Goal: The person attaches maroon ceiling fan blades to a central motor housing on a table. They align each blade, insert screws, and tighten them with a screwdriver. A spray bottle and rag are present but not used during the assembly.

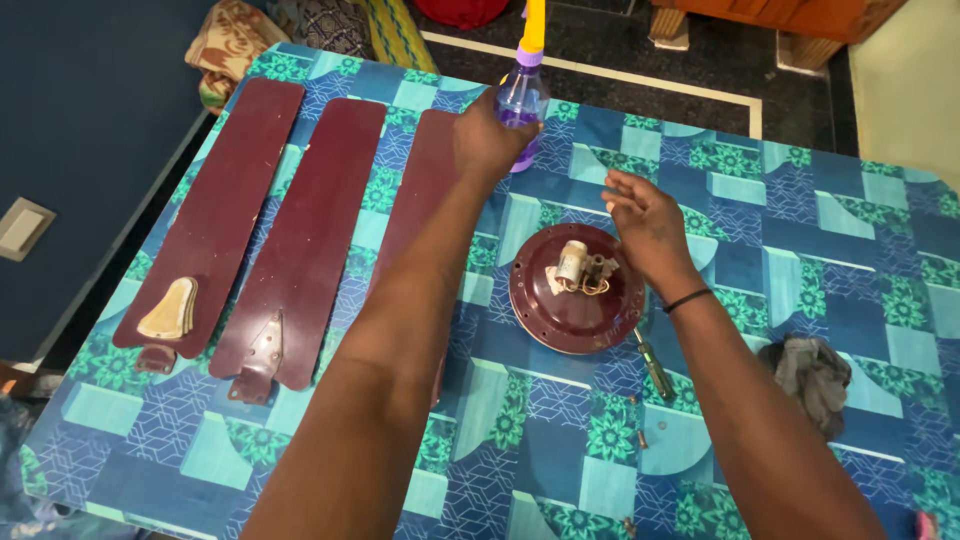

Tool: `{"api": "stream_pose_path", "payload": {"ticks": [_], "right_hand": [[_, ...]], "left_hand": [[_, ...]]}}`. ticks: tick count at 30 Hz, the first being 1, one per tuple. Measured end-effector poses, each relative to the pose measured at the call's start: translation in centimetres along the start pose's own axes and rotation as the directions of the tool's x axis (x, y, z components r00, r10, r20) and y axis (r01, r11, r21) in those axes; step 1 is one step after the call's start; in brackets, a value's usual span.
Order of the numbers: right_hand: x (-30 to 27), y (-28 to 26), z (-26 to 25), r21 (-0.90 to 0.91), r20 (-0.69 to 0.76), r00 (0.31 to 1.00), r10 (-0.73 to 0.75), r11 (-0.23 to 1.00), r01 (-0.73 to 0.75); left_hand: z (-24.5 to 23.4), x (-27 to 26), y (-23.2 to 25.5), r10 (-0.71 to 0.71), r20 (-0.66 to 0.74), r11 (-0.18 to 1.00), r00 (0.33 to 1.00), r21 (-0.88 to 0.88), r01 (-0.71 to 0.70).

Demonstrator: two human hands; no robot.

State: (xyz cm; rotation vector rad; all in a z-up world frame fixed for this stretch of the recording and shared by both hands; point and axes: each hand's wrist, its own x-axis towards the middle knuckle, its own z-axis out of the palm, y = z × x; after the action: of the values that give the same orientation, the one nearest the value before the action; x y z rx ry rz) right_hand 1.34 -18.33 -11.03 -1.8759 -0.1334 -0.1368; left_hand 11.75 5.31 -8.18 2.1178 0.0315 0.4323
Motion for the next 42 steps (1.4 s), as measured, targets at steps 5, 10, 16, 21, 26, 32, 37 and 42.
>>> {"api": "stream_pose_path", "payload": {"ticks": [5, 10, 16, 21, 26, 32, 37, 42], "right_hand": [[-0.5, 1.1, 0.3, 0.016, 0.007, 1.0, -0.017, 1.0, 0.017], [-1.7, 0.8, 0.2, -0.022, 0.008, 1.0, 0.021, 1.0, -0.021], [-4.5, 0.7, -0.7, 0.039, -0.067, 0.998, 0.012, 0.999, -0.01], [-8.6, 1.1, -1.9, 0.106, -0.146, 0.989, 0.021, 0.994, -0.006], [-12.5, 0.8, -2.1, 0.11, -0.173, 0.985, -0.004, 0.994, 0.024], [-16.2, 0.1, -1.4, 0.167, -0.165, 0.984, 0.061, 0.985, -0.033], [-18.7, -0.3, -1.7, 0.157, -0.147, 0.987, 0.072, 0.986, -0.048], [-19.9, -0.1, -1.9, 0.226, -0.157, 0.985, 0.075, 0.973, -0.038]], "left_hand": [[0.4, 0.3, -0.6, -0.009, -0.007, 1.0, 1.0, 0.021, 0.01], [0.7, 0.2, -0.9, -0.023, 0.008, 0.999, 1.0, 0.045, 0.022], [-0.5, -1.6, -1.3, -0.014, -0.005, 0.985, 1.0, 0.171, 0.015], [-5.5, -7.6, -3.2, 0.068, -0.017, 0.917, 0.998, 0.395, -0.056], [-10.1, -13.3, -2.9, -0.246, 0.075, 0.831, 0.966, 0.53, 0.17], [-11.4, -17.2, -1.9, -0.384, 0.145, 0.767, 0.912, 0.599, 0.228], [-11.0, -17.7, -2.2, -0.363, 0.111, 0.76, 0.925, 0.609, 0.226], [-11.6, -17.4, -2.5, -0.4, 0.08, 0.765, 0.913, 0.578, 0.285]]}}
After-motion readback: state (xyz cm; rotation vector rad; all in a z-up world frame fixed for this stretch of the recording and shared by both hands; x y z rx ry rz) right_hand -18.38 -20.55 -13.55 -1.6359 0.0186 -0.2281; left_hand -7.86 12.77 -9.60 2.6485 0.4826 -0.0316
